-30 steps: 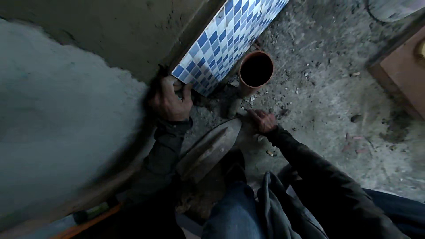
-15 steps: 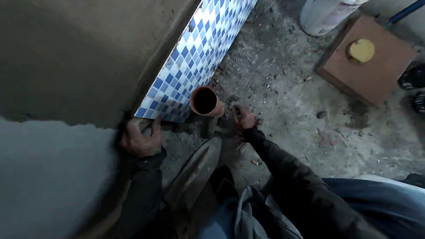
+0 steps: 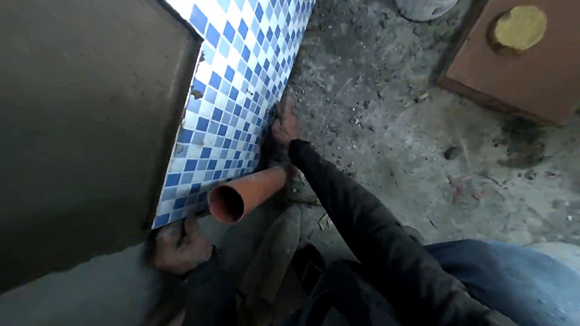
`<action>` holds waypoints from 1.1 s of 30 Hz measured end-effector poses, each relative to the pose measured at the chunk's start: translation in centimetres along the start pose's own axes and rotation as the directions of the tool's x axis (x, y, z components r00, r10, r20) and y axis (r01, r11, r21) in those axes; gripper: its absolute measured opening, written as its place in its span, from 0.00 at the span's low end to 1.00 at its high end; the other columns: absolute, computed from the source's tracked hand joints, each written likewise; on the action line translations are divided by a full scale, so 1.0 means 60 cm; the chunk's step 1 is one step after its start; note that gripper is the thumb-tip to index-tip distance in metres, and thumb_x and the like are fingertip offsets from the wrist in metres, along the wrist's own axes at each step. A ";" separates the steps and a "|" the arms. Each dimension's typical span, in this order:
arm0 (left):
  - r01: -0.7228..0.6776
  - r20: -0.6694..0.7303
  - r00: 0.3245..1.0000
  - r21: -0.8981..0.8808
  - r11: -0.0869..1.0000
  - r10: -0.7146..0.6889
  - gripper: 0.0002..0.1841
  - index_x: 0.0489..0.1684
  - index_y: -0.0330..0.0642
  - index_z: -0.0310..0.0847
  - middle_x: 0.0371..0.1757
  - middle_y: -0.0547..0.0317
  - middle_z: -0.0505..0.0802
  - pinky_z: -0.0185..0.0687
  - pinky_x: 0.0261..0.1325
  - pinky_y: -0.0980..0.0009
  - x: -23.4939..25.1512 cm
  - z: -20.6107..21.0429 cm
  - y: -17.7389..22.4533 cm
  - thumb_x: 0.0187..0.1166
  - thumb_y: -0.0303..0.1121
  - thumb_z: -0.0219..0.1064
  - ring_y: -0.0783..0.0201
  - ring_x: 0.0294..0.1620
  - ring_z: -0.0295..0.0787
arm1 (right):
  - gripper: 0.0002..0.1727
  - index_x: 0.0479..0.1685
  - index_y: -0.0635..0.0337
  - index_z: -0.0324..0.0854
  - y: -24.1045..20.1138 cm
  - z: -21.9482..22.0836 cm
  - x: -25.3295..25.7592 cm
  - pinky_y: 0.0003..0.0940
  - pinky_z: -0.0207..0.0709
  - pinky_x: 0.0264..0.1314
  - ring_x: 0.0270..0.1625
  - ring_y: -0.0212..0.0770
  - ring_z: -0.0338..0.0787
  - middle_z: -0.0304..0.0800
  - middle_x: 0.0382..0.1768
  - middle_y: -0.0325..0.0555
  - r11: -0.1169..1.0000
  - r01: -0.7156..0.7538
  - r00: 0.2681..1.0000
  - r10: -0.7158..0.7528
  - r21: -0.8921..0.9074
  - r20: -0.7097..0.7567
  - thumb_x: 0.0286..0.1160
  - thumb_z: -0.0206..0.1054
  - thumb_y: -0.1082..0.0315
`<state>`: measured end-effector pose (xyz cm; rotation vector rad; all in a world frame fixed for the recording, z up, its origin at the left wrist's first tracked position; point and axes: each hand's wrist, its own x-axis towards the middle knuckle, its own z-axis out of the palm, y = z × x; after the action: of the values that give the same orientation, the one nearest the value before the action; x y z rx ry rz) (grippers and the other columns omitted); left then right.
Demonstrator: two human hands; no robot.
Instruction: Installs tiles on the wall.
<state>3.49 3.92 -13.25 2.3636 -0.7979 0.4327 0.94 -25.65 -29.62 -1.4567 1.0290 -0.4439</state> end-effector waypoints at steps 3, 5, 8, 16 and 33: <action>0.003 -0.049 0.999 0.072 0.997 0.000 0.13 0.38 0.17 0.86 0.35 0.33 0.93 0.89 0.50 0.69 0.002 0.004 0.009 0.76 0.26 0.74 0.60 0.38 0.94 | 0.41 0.97 0.64 0.39 -0.004 0.015 0.002 0.55 0.69 0.86 0.86 0.60 0.73 0.66 0.87 0.63 0.999 -0.045 0.999 0.046 0.029 -0.020 0.86 0.56 0.68; 0.029 -0.039 0.999 0.082 0.996 -0.025 0.14 0.39 0.14 0.85 0.35 0.32 0.92 0.88 0.49 0.70 0.004 0.003 0.018 0.76 0.26 0.74 0.61 0.38 0.93 | 0.40 0.95 0.67 0.41 0.005 0.029 0.000 0.54 0.69 0.86 0.86 0.59 0.72 0.64 0.88 0.63 0.998 -0.023 0.998 0.026 0.056 -0.054 0.85 0.53 0.70; 0.005 -0.018 1.000 0.111 0.994 -0.003 0.14 0.36 0.15 0.84 0.33 0.35 0.92 0.88 0.47 0.70 0.008 0.000 0.020 0.76 0.26 0.74 0.62 0.36 0.92 | 0.41 0.96 0.66 0.38 -0.002 0.034 -0.006 0.56 0.72 0.82 0.84 0.62 0.74 0.64 0.88 0.64 0.995 -0.050 0.997 0.055 0.082 -0.057 0.83 0.53 0.71; 0.141 -0.013 0.990 0.279 0.950 -0.143 0.16 0.43 0.16 0.86 0.40 0.28 0.93 0.88 0.54 0.62 0.009 -0.003 0.054 0.77 0.29 0.74 0.51 0.43 0.94 | 0.39 0.95 0.69 0.40 -0.026 0.020 -0.018 0.53 0.66 0.88 0.87 0.58 0.71 0.65 0.88 0.62 0.995 -0.059 0.998 0.060 0.085 -0.006 0.87 0.53 0.69; 0.044 -0.092 0.995 0.115 0.992 -0.034 0.13 0.38 0.21 0.89 0.37 0.36 0.95 0.91 0.51 0.65 0.006 0.005 0.025 0.75 0.30 0.75 0.58 0.40 0.96 | 0.33 0.87 0.66 0.65 -0.202 0.005 -0.104 0.56 0.72 0.81 0.86 0.62 0.70 0.71 0.85 0.58 0.821 0.562 0.774 -0.565 -0.099 -0.286 0.78 0.55 0.72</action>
<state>2.83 2.62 -12.62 2.4434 -0.7006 0.5793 1.84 -22.09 -16.46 -1.7349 0.8044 -1.1337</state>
